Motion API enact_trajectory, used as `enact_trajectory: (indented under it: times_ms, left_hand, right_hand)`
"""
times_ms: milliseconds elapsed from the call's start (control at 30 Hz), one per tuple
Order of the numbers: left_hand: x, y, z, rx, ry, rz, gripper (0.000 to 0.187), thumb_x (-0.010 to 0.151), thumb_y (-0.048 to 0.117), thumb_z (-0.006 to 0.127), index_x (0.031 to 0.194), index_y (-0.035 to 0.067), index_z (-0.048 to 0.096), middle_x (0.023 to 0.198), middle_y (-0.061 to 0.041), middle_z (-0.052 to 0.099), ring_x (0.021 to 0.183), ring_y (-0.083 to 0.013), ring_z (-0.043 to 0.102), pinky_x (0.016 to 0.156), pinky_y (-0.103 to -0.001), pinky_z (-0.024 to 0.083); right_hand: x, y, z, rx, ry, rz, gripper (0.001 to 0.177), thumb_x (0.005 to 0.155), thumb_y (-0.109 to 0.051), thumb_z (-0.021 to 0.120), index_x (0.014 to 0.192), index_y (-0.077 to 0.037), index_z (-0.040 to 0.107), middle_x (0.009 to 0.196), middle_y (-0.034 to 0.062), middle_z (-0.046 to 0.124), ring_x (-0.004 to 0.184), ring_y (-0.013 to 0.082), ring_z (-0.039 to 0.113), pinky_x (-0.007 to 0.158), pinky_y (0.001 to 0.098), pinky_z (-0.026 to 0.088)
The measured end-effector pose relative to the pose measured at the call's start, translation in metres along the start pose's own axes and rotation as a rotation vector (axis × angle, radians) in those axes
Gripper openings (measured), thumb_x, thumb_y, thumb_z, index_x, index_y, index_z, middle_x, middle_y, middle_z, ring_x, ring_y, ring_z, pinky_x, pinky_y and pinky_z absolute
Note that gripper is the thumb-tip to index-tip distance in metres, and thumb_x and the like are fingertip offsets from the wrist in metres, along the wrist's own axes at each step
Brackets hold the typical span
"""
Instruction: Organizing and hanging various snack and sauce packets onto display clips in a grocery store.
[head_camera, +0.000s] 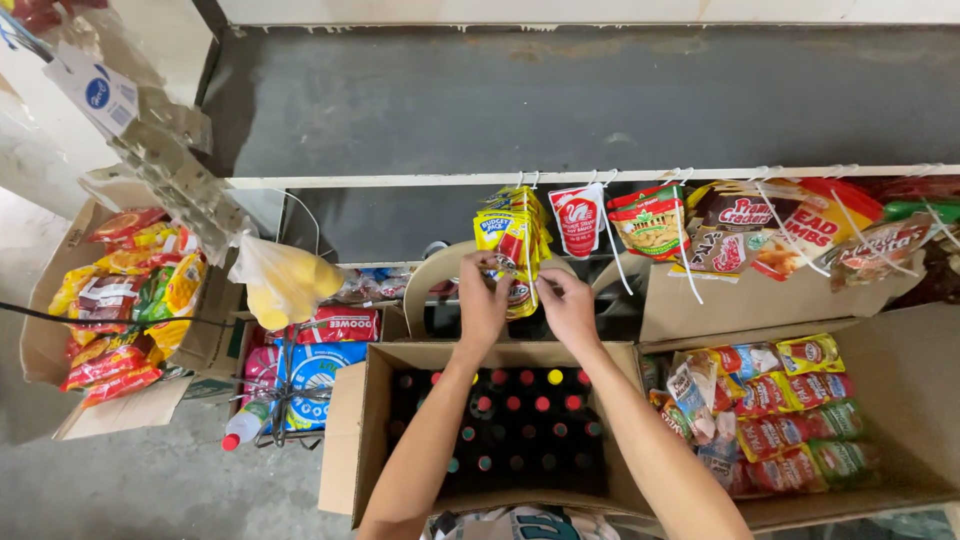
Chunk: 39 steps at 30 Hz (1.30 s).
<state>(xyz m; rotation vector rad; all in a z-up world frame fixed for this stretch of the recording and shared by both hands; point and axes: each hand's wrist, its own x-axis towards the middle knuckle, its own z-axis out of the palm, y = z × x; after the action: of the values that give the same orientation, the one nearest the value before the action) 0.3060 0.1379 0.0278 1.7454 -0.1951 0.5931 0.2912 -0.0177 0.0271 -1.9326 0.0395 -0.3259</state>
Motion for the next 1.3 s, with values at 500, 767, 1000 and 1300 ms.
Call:
enact_trajectory:
  times_ms: [500,767,1000,1300]
  left_hand:
    - [0.032,-0.027,-0.004,-0.073,-0.23,-0.059,0.028,0.087,0.011,0.081,0.101,0.001,0.059,0.098,-0.016,0.071,0.091,-0.0295,0.069,0.084,-0.038,0.054]
    - [0.076,-0.032,0.013,0.036,-0.142,-0.101,0.03,0.086,0.016,0.083,0.097,0.001,0.06,0.089,-0.018,0.07,0.081,-0.032,0.068,0.077,-0.04,0.054]
    - [0.071,-0.034,0.023,0.156,0.021,-0.01,0.052,0.081,0.017,0.088,0.118,-0.001,0.056,0.111,-0.022,0.062,0.106,-0.0367,0.06,0.095,-0.043,0.048]
    - [-0.003,-0.065,0.019,0.056,0.029,-0.062,0.094,0.086,0.018,0.086,0.153,-0.012,0.028,0.147,-0.028,0.045,0.134,-0.0373,0.049,0.114,-0.045,0.039]
  right_hand:
    - [0.015,0.017,0.0,0.318,-0.148,0.167,0.027,0.103,-0.021,0.062,0.11,0.0,0.077,0.095,0.0048,0.078,0.08,0.0088,0.068,0.072,0.026,0.053]
    - [0.057,0.003,0.012,0.417,-0.099,0.191,0.028,0.106,-0.019,0.055,0.122,-0.002,0.072,0.11,0.0044,0.076,0.095,0.0111,0.07,0.079,0.0272,0.056]
    - [0.054,-0.008,0.012,0.433,-0.161,0.226,0.032,0.103,-0.018,0.058,0.132,-0.008,0.066,0.117,0.0017,0.071,0.102,0.0101,0.066,0.082,0.0289,0.055]
    - [0.005,-0.008,0.01,0.451,-0.222,0.072,0.044,0.105,-0.017,0.062,0.146,-0.005,0.055,0.134,0.006,0.061,0.12,0.0136,0.06,0.099,0.0283,0.051]
